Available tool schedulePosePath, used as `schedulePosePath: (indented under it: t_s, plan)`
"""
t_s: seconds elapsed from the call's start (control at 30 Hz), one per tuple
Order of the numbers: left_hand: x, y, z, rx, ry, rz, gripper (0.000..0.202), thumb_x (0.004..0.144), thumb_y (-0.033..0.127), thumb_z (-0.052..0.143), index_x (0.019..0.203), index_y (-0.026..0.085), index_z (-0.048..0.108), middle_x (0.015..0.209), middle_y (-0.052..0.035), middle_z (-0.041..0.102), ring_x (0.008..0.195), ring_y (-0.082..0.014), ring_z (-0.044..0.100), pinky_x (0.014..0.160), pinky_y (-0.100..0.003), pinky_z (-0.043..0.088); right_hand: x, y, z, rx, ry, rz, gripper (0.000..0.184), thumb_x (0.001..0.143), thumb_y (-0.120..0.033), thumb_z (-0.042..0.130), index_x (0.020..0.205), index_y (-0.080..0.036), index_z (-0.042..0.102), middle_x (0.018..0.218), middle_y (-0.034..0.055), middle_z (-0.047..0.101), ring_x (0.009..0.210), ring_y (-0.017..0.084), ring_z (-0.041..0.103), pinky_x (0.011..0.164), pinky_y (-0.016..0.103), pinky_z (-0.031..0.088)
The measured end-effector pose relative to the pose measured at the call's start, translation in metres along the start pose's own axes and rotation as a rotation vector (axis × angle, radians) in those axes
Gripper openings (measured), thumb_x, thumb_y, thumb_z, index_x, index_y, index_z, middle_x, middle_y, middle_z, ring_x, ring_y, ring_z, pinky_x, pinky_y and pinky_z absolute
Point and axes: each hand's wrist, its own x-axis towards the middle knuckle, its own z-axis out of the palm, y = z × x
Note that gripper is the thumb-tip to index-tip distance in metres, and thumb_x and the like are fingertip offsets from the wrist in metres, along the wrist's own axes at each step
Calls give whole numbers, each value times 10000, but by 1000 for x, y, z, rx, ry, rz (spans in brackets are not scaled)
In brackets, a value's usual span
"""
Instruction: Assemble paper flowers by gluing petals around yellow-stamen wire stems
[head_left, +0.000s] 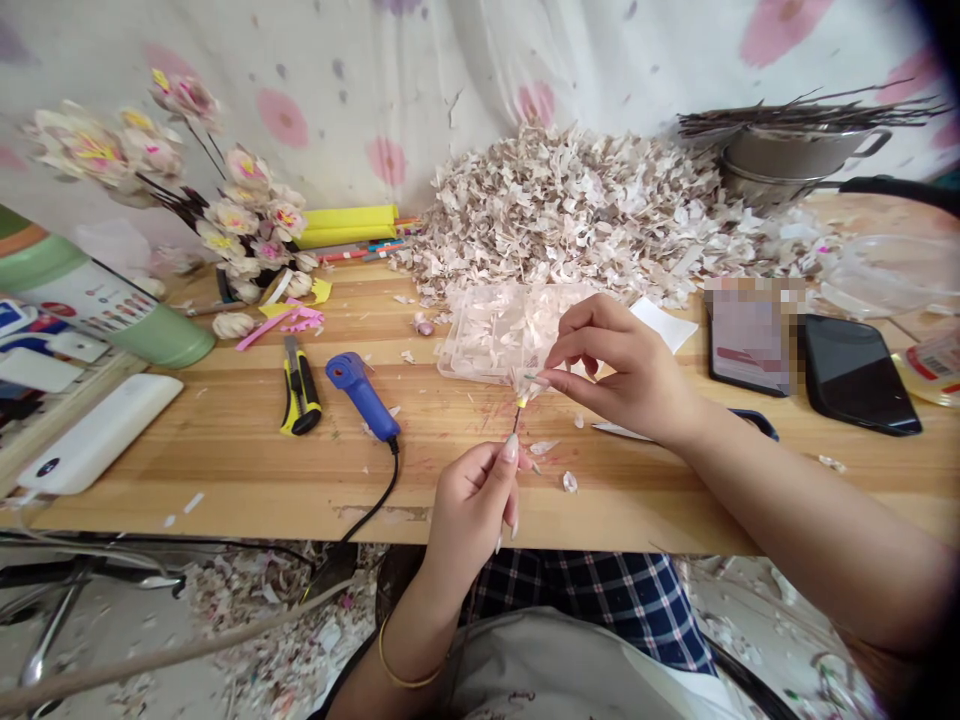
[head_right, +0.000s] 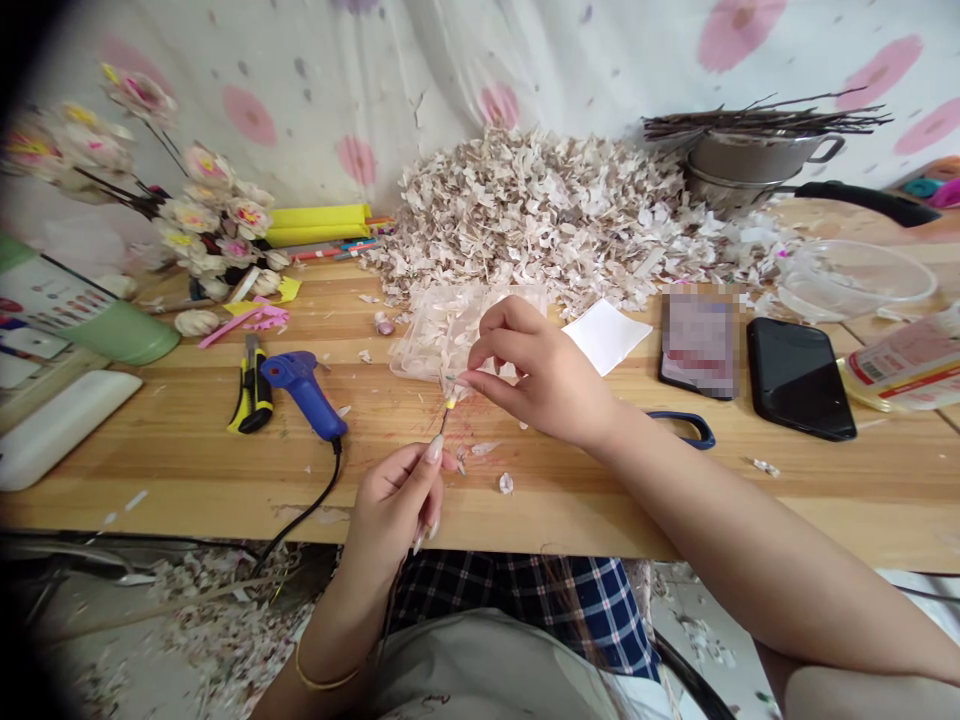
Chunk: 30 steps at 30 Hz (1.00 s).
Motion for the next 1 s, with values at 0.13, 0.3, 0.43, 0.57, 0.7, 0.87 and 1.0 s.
schedulePosePath:
  t_s: [0.13, 0.3, 0.43, 0.57, 0.7, 0.87, 1.0]
  plan:
    - [0, 0, 0, -6, 5, -1, 456, 825, 604, 620, 742, 158, 660, 388, 71, 430, 323, -49, 281, 350, -181, 189, 0, 0, -1, -6, 56, 74, 153, 869, -355, 689, 898, -205, 676, 929, 60, 560, 694, 131, 533, 531, 275, 470]
    - [-1, 2, 0, -48, 25, -1, 442, 826, 583, 636, 742, 149, 656, 383, 79, 421, 310, -34, 288, 350, -161, 190, 0, -3, -4, 2, 146, 76, 128, 914, -324, 624, 893, -226, 703, 910, 61, 568, 699, 142, 532, 575, 313, 479]
    - [-1, 3, 0, -90, 47, -9, 444, 827, 586, 633, 727, 154, 640, 369, 88, 400, 279, -29, 285, 328, -150, 191, -2, -5, -3, 46, 83, -14, 119, 914, -283, 614, 935, -226, 717, 887, 64, 574, 742, 163, 569, 613, 327, 505]
    - [-1, 3, -1, -106, 55, -5, 450, 814, 592, 645, 717, 153, 638, 364, 87, 402, 274, -28, 283, 321, -148, 198, -3, -4, 1, 84, 32, -99, 146, 927, -219, 583, 995, -215, 711, 892, 67, 568, 805, 171, 595, 682, 336, 533]
    - [0, 2, -1, -102, 51, -7, 450, 809, 595, 649, 718, 154, 647, 366, 89, 398, 274, -28, 282, 322, -152, 202, -3, -4, 5, 50, 28, -140, 159, 926, -187, 569, 1009, -210, 703, 887, 66, 575, 816, 171, 597, 683, 331, 533]
    - [0, 2, -2, -110, 45, -23, 449, 807, 594, 653, 725, 153, 647, 369, 91, 400, 279, -24, 283, 326, -147, 205, -4, -6, 4, 44, 39, -145, 165, 909, -152, 578, 1006, -202, 703, 889, 69, 573, 807, 166, 599, 669, 321, 529]
    - [-1, 2, -2, -111, 39, -22, 448, 812, 593, 649, 732, 152, 651, 365, 92, 399, 278, -21, 282, 326, -142, 200, -5, -6, 5, 35, 9, -140, 176, 909, -145, 574, 1024, -199, 697, 905, 73, 577, 822, 170, 602, 676, 327, 531]
